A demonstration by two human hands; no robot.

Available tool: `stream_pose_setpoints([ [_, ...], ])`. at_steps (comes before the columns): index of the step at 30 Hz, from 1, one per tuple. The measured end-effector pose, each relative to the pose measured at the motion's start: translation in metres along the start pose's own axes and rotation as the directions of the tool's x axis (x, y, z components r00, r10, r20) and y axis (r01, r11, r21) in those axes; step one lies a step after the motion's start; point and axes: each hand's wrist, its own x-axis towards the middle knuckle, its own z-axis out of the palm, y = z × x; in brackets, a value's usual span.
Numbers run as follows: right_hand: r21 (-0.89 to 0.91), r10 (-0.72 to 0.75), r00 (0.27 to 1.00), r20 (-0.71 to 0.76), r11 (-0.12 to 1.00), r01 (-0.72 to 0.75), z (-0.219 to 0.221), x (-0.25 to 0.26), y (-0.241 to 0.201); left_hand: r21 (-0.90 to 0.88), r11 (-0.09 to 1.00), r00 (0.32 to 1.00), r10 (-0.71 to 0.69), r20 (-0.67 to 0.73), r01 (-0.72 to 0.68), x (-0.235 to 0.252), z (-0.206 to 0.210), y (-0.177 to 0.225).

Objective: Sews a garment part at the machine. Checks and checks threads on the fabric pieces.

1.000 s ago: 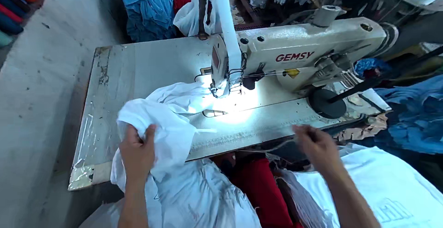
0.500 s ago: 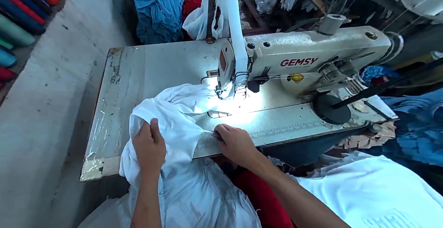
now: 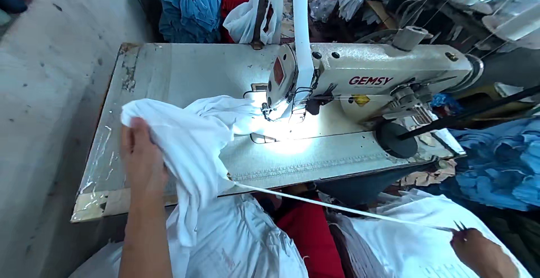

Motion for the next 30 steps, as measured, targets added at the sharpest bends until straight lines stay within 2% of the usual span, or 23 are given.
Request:
stream_pose_setpoints([
  [2,-0.036,-0.056,0.998,0.025,0.998,0.057,0.012,-0.008,-0.012,0.166,0.986,0.994,-0.029,0.108,0.011,-0.003,-0.001,-0.016],
  [5,-0.036,-0.259,0.961,0.098,0.964,0.263,0.022,-0.034,-0.068,0.332,0.942,0.993,0.010,0.122,-0.050,-0.013,-0.008,-0.027],
  [8,-0.025,-0.454,0.878,0.149,0.886,0.462,0.008,-0.078,-0.139,0.449,0.873,0.982,0.166,0.091,-0.189,-0.041,-0.027,-0.025],
  [11,-0.057,-0.543,0.827,0.147,0.830,0.555,-0.024,-0.126,-0.194,0.446,0.789,0.906,0.371,0.203,-0.423,-0.093,-0.035,-0.022],
  [14,-0.008,-0.576,0.810,0.111,0.814,0.581,-0.047,-0.134,-0.205,0.383,0.804,0.880,0.344,0.327,-0.456,-0.143,-0.023,-0.029],
  [18,0.015,-0.612,0.747,0.260,0.776,0.630,-0.048,-0.124,-0.183,0.467,0.781,0.909,0.337,0.245,-0.415,-0.175,-0.002,-0.054],
  [20,0.121,-0.722,0.640,0.264,0.683,0.721,-0.045,-0.130,-0.168,0.534,0.727,0.901,0.377,0.215,-0.432,-0.176,0.006,-0.067],
  [22,0.345,-0.855,0.491,0.167,0.517,0.783,-0.043,-0.138,-0.161,0.547,0.698,0.883,0.418,0.211,-0.461,-0.173,0.011,-0.074],
  [23,0.443,-0.891,0.444,0.091,0.435,0.783,-0.042,-0.144,-0.164,0.536,0.701,0.879,0.426,0.214,-0.471,-0.172,0.011,-0.074],
  [25,0.577,-0.913,0.404,-0.056,0.300,0.759,-0.043,-0.159,-0.180,0.470,0.747,0.882,0.407,0.235,-0.470,-0.174,0.007,-0.071],
  [27,0.542,-0.910,0.360,-0.204,0.202,0.816,-0.049,-0.177,-0.207,0.380,0.805,0.886,0.369,0.282,-0.456,-0.177,0.001,-0.068],
  [30,0.504,-0.947,0.216,-0.239,0.069,0.861,-0.068,-0.206,-0.255,0.308,0.826,0.865,0.364,0.346,-0.472,-0.180,-0.008,-0.069],
])
